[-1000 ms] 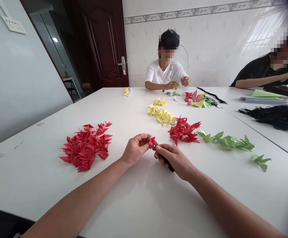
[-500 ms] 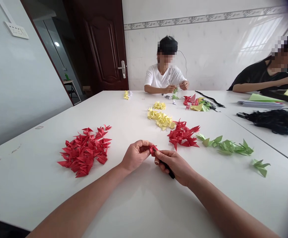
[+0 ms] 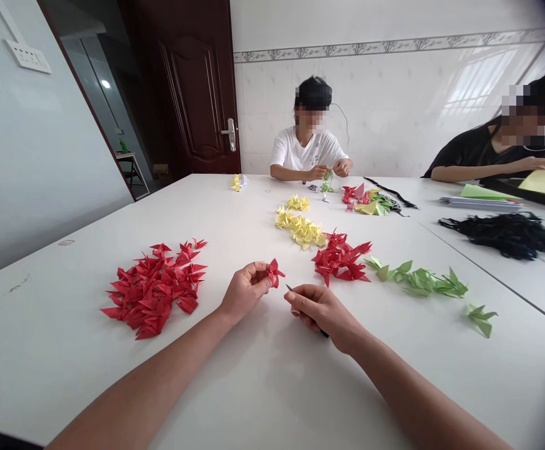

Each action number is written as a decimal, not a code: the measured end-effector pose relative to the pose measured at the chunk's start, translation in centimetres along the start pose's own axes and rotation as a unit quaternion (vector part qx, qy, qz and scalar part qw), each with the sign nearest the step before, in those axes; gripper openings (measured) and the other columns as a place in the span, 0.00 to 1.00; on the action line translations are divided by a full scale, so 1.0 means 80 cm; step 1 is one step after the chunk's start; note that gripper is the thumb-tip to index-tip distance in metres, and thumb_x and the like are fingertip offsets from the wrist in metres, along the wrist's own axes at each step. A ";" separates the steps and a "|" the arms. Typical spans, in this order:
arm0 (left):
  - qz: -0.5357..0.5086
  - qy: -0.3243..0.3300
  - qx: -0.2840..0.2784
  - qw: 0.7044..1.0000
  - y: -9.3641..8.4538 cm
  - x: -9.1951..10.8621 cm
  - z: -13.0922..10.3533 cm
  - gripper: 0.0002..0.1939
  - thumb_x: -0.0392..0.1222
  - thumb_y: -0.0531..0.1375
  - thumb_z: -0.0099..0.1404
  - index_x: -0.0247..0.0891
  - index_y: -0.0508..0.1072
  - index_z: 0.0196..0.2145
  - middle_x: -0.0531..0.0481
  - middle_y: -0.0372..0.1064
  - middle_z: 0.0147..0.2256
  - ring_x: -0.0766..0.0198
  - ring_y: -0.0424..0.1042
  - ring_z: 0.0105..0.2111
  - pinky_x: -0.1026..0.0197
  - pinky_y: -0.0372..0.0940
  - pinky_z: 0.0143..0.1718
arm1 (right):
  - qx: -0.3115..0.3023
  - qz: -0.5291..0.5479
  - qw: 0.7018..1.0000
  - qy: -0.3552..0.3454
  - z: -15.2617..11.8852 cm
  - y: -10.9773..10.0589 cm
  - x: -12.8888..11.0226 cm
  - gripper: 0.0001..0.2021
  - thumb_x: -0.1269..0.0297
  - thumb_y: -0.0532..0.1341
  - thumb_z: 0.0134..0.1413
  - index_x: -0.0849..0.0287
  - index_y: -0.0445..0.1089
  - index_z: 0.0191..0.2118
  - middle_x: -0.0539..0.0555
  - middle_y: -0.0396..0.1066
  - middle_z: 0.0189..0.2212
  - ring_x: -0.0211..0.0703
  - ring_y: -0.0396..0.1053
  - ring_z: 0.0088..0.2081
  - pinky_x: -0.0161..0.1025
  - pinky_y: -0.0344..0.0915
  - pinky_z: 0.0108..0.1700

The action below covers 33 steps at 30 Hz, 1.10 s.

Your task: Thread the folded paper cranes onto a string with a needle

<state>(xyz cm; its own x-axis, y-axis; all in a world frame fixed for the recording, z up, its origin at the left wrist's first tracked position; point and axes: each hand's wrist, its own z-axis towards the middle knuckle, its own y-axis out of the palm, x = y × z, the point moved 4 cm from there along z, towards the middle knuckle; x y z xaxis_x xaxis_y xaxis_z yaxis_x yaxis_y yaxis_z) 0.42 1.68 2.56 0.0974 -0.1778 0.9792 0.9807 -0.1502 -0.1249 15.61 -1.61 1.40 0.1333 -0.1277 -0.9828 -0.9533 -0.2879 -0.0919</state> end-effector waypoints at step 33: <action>0.639 -0.149 0.182 0.732 -0.165 -0.010 0.025 0.17 0.46 0.49 0.58 0.38 0.70 0.39 0.36 0.63 0.47 0.41 0.60 0.47 0.40 0.57 0.42 | 0.471 -0.263 0.836 -0.102 0.008 -0.170 0.014 0.16 0.56 0.58 0.43 0.61 0.74 0.35 0.55 0.72 0.26 0.46 0.67 0.29 0.40 0.59 0.34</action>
<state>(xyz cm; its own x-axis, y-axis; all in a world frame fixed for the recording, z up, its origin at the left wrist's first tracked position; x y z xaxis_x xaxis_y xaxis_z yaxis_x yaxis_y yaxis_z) -12.29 5.72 3.76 0.9543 0.2822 0.0986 0.0316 0.2329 -0.9720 28.53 2.78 1.47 0.6432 -0.0261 -0.7653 -0.5817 0.6332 -0.5106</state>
